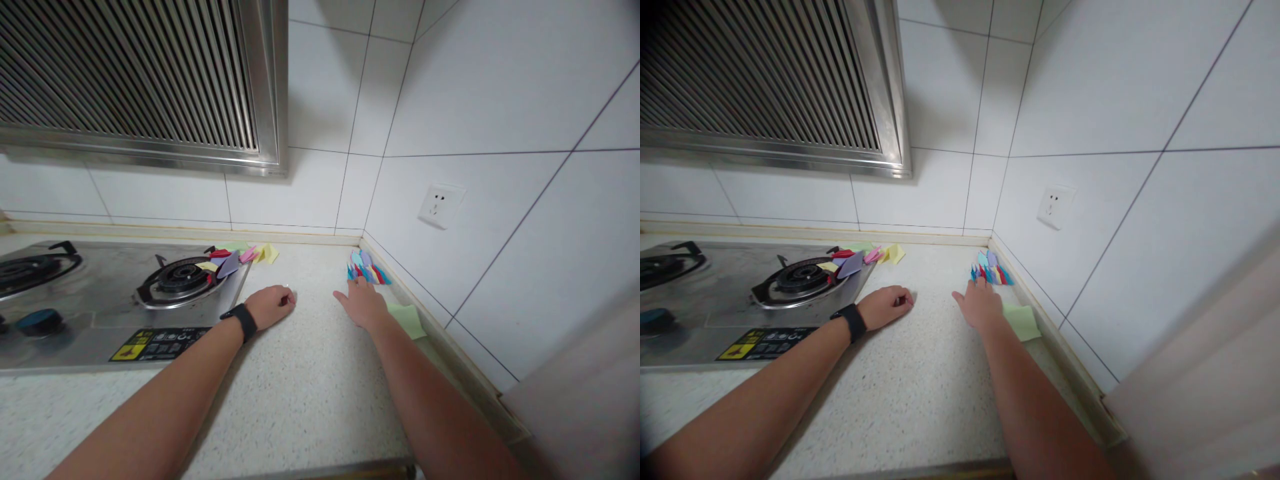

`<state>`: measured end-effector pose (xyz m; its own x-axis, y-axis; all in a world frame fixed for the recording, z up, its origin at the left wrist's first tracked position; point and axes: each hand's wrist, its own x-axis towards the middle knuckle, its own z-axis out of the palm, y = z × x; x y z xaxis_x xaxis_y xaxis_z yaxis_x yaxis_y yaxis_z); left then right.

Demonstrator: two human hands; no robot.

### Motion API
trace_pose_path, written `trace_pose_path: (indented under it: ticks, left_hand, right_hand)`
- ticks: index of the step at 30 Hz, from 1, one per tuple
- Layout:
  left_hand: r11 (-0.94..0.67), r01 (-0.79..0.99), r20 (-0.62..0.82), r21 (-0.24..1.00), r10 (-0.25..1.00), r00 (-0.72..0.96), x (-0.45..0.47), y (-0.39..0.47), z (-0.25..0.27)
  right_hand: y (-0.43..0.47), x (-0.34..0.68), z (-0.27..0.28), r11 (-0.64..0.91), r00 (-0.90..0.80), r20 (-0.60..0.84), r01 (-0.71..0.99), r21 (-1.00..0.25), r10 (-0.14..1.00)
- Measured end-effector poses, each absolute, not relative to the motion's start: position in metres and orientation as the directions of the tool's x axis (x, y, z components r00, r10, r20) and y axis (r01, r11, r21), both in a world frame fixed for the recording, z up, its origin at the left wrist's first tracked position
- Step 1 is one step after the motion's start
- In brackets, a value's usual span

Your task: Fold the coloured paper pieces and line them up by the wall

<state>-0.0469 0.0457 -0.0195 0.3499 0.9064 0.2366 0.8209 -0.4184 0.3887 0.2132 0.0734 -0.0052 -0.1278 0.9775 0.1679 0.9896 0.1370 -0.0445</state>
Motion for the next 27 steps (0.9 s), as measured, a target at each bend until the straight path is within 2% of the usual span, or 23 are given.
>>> trace_pose_path:
  ticks: [7,15,17,19,23,25,27]
  left_hand:
    - [-0.411,0.829,0.230,0.380,0.910,0.346,-0.047,0.046,-0.021]
    - [-0.414,0.844,0.242,0.340,0.906,0.347,-0.045,0.044,-0.019]
    - [-0.407,0.858,0.240,0.314,0.908,0.343,-0.044,0.042,-0.017]
    - [-0.409,0.870,0.244,0.275,0.905,0.349,-0.042,0.039,-0.015]
    - [-0.434,0.890,0.268,0.137,0.881,0.389,-0.041,0.034,-0.010]
    - [-0.418,0.906,0.281,0.065,0.879,0.385,-0.045,0.034,-0.003]
    - [-0.384,0.923,0.312,0.018,0.879,0.360,-0.057,0.035,0.007]
  right_hand:
    - [0.070,0.211,-0.003,0.144,-0.137,0.200,0.989,-0.019,0.970]
    - [0.070,0.212,0.001,0.152,-0.130,0.337,0.987,-0.041,0.932]
    - [0.068,0.208,0.003,0.236,-0.188,0.405,0.969,-0.070,0.895]
    - [0.064,0.198,0.004,0.383,-0.295,0.464,0.918,-0.106,0.835]
    - [0.046,0.170,0.001,0.732,-0.614,0.449,0.665,-0.148,0.649]
    - [0.038,0.160,0.000,0.811,-0.707,0.415,0.563,-0.159,0.573]
    - [0.035,0.157,0.000,0.834,-0.737,0.401,0.525,-0.167,0.544]
